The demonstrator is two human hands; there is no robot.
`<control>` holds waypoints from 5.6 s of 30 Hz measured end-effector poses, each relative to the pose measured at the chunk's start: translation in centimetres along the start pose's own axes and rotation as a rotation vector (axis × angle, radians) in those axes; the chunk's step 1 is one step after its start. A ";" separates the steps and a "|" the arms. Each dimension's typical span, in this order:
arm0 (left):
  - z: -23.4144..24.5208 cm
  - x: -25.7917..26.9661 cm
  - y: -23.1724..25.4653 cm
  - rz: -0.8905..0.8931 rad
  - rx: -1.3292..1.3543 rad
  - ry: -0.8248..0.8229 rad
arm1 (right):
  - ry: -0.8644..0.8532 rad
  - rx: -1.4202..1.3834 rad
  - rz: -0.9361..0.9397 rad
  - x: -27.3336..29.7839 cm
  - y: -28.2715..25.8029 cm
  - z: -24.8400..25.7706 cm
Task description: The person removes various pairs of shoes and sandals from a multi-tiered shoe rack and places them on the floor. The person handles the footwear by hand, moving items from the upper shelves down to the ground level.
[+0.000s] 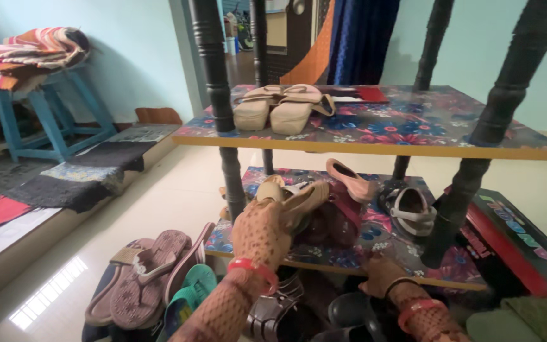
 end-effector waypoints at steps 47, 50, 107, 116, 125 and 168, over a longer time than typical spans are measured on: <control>1.6 0.3 -8.6 0.182 0.356 0.346 | 0.369 -0.265 0.273 -0.9 -19.9 9.1; 1.4 0.5 -8.2 0.173 0.344 0.408 | 0.381 -0.343 0.235 -1.1 -19.6 8.3; 9.9 6.8 -19.4 0.324 -0.322 0.233 | 0.326 -0.845 0.370 4.3 -31.6 11.7; 4.7 7.1 -23.5 0.678 -0.334 -0.204 | 0.103 -0.633 0.471 0.3 -35.9 4.5; 6.1 6.0 -16.7 0.395 -0.255 -0.029 | 0.418 -0.732 0.304 -0.9 -30.9 5.1; 0.8 4.4 -11.1 0.377 0.640 -0.103 | 0.853 -0.354 0.354 10.1 -17.6 20.1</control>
Point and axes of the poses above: each hand's wrist, its own x-axis away from the middle knuckle, its own z-axis out of the back of the hand, y = z × x, the point moved 2 cm from there along -x, towards the middle knuckle, and after that the axes turned 4 degrees about x, right-handed, at the moved point
